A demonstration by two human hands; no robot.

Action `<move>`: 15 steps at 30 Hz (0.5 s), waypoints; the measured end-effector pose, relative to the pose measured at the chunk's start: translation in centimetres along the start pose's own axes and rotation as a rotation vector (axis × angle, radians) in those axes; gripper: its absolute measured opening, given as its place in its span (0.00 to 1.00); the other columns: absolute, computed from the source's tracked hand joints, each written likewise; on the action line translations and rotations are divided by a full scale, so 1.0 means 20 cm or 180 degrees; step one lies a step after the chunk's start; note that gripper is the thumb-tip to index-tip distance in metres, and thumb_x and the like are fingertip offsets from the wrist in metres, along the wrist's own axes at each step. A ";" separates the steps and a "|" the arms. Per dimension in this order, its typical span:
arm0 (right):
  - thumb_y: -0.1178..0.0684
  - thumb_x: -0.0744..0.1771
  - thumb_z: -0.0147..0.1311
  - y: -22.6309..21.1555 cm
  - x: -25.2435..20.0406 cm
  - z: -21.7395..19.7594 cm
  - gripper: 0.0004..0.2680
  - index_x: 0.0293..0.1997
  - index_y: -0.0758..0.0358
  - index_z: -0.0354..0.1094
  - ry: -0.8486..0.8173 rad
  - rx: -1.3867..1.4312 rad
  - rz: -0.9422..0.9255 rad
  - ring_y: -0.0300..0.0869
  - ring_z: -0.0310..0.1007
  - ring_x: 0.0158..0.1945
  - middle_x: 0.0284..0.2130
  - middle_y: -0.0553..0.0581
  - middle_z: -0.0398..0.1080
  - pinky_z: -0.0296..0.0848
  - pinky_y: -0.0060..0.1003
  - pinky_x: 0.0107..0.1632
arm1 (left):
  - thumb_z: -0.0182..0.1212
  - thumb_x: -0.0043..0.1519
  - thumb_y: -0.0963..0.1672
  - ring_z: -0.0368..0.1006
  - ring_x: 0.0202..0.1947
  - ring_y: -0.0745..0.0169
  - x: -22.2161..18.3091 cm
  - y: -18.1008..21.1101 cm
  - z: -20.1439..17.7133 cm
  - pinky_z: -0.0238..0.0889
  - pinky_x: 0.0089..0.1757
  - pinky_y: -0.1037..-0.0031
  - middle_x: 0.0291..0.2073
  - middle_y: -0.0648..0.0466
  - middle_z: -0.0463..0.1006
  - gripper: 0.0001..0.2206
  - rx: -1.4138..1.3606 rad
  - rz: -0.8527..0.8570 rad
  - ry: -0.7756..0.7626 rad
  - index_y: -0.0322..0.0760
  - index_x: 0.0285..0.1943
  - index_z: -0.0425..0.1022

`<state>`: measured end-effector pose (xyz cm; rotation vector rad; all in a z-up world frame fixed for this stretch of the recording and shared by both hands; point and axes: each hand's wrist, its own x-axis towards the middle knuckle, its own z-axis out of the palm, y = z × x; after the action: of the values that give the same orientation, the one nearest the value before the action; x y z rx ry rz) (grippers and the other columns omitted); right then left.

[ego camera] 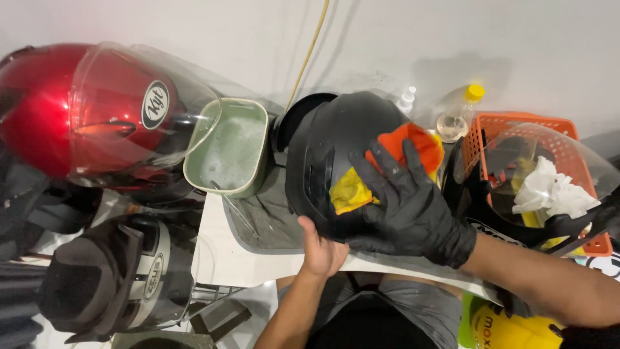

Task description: The person cleans a black motorcycle helmet using a yellow cloth and a white paste from a small container. They wipe the helmet's surface, rotate it to access different areas, and reapply the paste as needed.

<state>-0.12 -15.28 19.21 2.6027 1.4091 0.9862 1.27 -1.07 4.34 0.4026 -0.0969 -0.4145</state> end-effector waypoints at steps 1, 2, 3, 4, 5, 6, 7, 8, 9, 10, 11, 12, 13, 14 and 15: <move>0.33 0.72 0.39 0.01 0.00 -0.01 0.21 0.68 0.52 0.64 -0.0058 -0.0007 0.0088 0.50 0.51 0.76 0.71 0.54 0.59 0.42 0.74 0.74 | 0.23 0.61 0.68 0.66 0.67 0.49 0.00 -0.03 -0.06 0.50 0.69 0.53 0.65 0.45 0.73 0.46 -0.0054 -0.0047 -0.0081 0.38 0.72 0.66; 0.32 0.71 0.39 0.02 0.01 -0.02 0.22 0.67 0.52 0.64 -0.0097 -0.0032 0.0180 0.52 0.52 0.75 0.71 0.55 0.60 0.42 0.75 0.74 | 0.22 0.61 0.68 0.67 0.67 0.50 0.01 -0.05 -0.12 0.51 0.69 0.54 0.65 0.45 0.73 0.46 -0.0091 -0.0093 -0.0182 0.39 0.71 0.67; 0.32 0.71 0.39 0.04 0.02 -0.03 0.22 0.67 0.52 0.64 -0.0091 -0.0040 0.0174 0.52 0.52 0.75 0.71 0.55 0.60 0.42 0.75 0.74 | 0.22 0.61 0.68 0.67 0.67 0.50 0.00 -0.05 -0.08 0.51 0.69 0.54 0.65 0.45 0.73 0.46 -0.0087 -0.0086 -0.0191 0.39 0.71 0.67; 0.31 0.71 0.40 0.06 0.03 -0.03 0.22 0.66 0.52 0.65 -0.0130 -0.0064 0.0276 0.55 0.52 0.75 0.70 0.56 0.60 0.43 0.76 0.73 | 0.23 0.61 0.69 0.66 0.67 0.48 -0.01 -0.04 -0.04 0.51 0.69 0.54 0.64 0.44 0.74 0.47 -0.0180 -0.0113 -0.0230 0.36 0.71 0.68; 0.30 0.70 0.41 0.07 0.03 -0.03 0.23 0.66 0.51 0.65 -0.0170 -0.0089 0.0379 0.57 0.53 0.74 0.70 0.58 0.61 0.43 0.77 0.73 | 0.25 0.60 0.69 0.66 0.67 0.47 -0.02 -0.04 0.00 0.51 0.69 0.53 0.63 0.43 0.74 0.48 -0.0272 -0.0139 -0.0269 0.34 0.71 0.68; 0.30 0.70 0.41 0.07 0.02 -0.03 0.23 0.66 0.51 0.65 -0.0179 -0.0079 0.0380 0.57 0.53 0.74 0.70 0.58 0.61 0.43 0.77 0.73 | 0.25 0.60 0.69 0.66 0.67 0.47 0.00 -0.02 0.01 0.51 0.69 0.53 0.63 0.43 0.74 0.48 -0.0279 -0.0142 -0.0258 0.34 0.71 0.68; 0.28 0.70 0.41 0.08 0.01 -0.04 0.23 0.65 0.51 0.66 -0.0233 -0.0086 0.0479 0.59 0.54 0.74 0.69 0.59 0.62 0.44 0.78 0.73 | 0.23 0.61 0.68 0.66 0.67 0.48 0.02 0.00 0.03 0.51 0.69 0.53 0.64 0.44 0.73 0.47 -0.0191 -0.0108 -0.0343 0.36 0.72 0.67; 0.27 0.69 0.42 0.09 0.01 -0.04 0.23 0.64 0.50 0.67 -0.0282 -0.0097 0.0568 0.61 0.55 0.73 0.69 0.60 0.62 0.45 0.79 0.72 | 0.22 0.61 0.68 0.66 0.68 0.49 0.04 0.03 0.05 0.50 0.69 0.54 0.65 0.45 0.72 0.46 -0.0101 -0.0063 -0.0433 0.37 0.72 0.66; 0.27 0.69 0.42 0.04 -0.06 0.01 0.23 0.64 0.50 0.67 -0.0286 -0.0090 0.0558 0.61 0.55 0.73 0.69 0.60 0.62 0.45 0.79 0.72 | 0.22 0.61 0.68 0.66 0.68 0.49 0.01 -0.01 0.02 0.50 0.69 0.54 0.65 0.45 0.72 0.46 -0.0107 -0.0055 -0.0427 0.37 0.72 0.66; 0.27 0.68 0.45 0.00 -0.13 0.07 0.26 0.71 0.45 0.55 -0.0383 0.1070 0.0954 0.56 0.45 0.77 0.74 0.54 0.51 0.39 0.75 0.73 | 0.24 0.60 0.69 0.67 0.66 0.46 -0.01 -0.04 0.00 0.53 0.68 0.52 0.65 0.43 0.72 0.47 -0.0160 -0.0124 -0.0297 0.35 0.73 0.65; 0.26 0.66 0.49 -0.04 -0.20 0.12 0.32 0.78 0.40 0.43 -0.0471 0.2237 0.1338 0.50 0.35 0.81 0.78 0.48 0.39 0.33 0.71 0.75 | 0.27 0.59 0.70 0.68 0.65 0.43 -0.03 -0.07 -0.02 0.56 0.66 0.51 0.64 0.40 0.72 0.49 -0.0214 -0.0194 -0.0167 0.33 0.74 0.63; 0.26 0.66 0.49 -0.02 -0.14 0.05 0.32 0.78 0.40 0.43 -0.0474 0.2236 0.1334 0.50 0.35 0.81 0.78 0.48 0.39 0.33 0.71 0.75 | 0.27 0.59 0.70 0.68 0.65 0.43 0.00 -0.02 0.03 0.56 0.66 0.51 0.64 0.40 0.72 0.49 -0.0216 -0.0190 -0.0168 0.33 0.74 0.63; 0.27 0.68 0.43 0.01 -0.07 -0.02 0.29 0.77 0.45 0.47 -0.0676 0.0970 0.1188 0.49 0.36 0.80 0.78 0.53 0.42 0.31 0.70 0.76 | 0.24 0.61 0.68 0.68 0.65 0.46 0.03 0.04 0.08 0.56 0.66 0.53 0.65 0.42 0.72 0.47 -0.0130 -0.0180 -0.0303 0.36 0.74 0.64; 0.28 0.69 0.37 0.04 -0.01 -0.09 0.27 0.76 0.49 0.51 -0.0862 -0.0279 0.1008 0.48 0.37 0.80 0.78 0.58 0.44 0.29 0.69 0.77 | 0.22 0.62 0.67 0.68 0.65 0.48 0.05 0.09 0.12 0.56 0.67 0.56 0.65 0.44 0.72 0.45 -0.0049 -0.0165 -0.0421 0.39 0.74 0.64; 0.28 0.69 0.37 0.05 -0.08 -0.06 0.27 0.76 0.49 0.51 -0.0870 -0.0265 0.0997 0.48 0.37 0.80 0.78 0.58 0.44 0.29 0.69 0.77 | 0.22 0.62 0.67 0.68 0.65 0.48 0.04 0.06 0.10 0.56 0.67 0.56 0.65 0.44 0.72 0.45 -0.0056 -0.0156 -0.0405 0.39 0.74 0.64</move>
<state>-0.73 -17.30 19.75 2.8142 0.9016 0.6555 2.12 -1.16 6.66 0.3615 -0.2072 -0.4890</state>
